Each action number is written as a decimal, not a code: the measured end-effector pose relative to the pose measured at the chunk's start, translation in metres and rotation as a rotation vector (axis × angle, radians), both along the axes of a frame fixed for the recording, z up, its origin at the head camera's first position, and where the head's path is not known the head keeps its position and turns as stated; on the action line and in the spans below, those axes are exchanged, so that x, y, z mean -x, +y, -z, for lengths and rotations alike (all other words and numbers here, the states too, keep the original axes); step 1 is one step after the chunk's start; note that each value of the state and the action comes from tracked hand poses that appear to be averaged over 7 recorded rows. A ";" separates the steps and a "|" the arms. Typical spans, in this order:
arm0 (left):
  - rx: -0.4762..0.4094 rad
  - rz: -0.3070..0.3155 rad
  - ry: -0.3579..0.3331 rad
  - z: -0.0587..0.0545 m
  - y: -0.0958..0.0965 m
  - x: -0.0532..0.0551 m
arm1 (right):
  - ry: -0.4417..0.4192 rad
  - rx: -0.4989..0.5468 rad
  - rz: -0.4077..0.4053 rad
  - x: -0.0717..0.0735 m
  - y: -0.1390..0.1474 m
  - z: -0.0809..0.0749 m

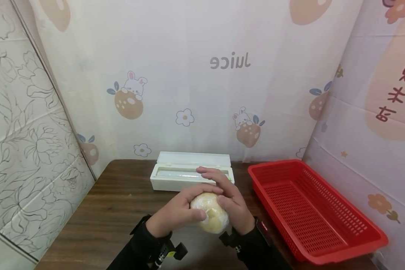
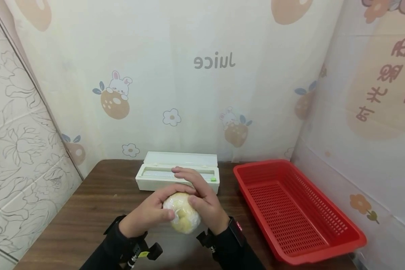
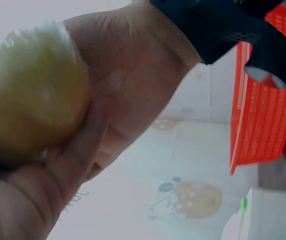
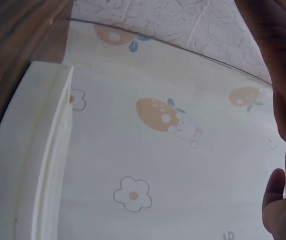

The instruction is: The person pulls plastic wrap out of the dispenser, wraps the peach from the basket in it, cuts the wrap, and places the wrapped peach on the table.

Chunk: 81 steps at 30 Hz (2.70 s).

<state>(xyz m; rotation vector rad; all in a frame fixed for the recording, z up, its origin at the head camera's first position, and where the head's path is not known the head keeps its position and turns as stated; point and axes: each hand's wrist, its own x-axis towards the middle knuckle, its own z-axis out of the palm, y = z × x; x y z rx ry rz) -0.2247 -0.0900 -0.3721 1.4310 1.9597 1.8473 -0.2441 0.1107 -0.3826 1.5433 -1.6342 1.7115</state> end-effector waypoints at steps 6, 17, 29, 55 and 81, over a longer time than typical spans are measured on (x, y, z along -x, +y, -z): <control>-0.018 -0.229 0.271 0.000 0.007 -0.001 | 0.046 -0.036 0.080 -0.001 -0.001 -0.001; -0.122 -0.511 0.540 0.007 0.014 -0.002 | -0.119 -0.140 0.197 0.001 -0.002 0.001; 0.009 -0.664 0.729 0.004 0.026 -0.008 | -0.088 -0.053 0.273 -0.005 -0.002 0.008; -0.379 -0.369 0.101 0.008 0.023 -0.011 | 0.456 0.138 0.632 -0.012 -0.030 0.010; -0.069 -0.446 0.234 0.003 0.021 -0.015 | 0.189 0.258 0.579 0.002 -0.011 0.005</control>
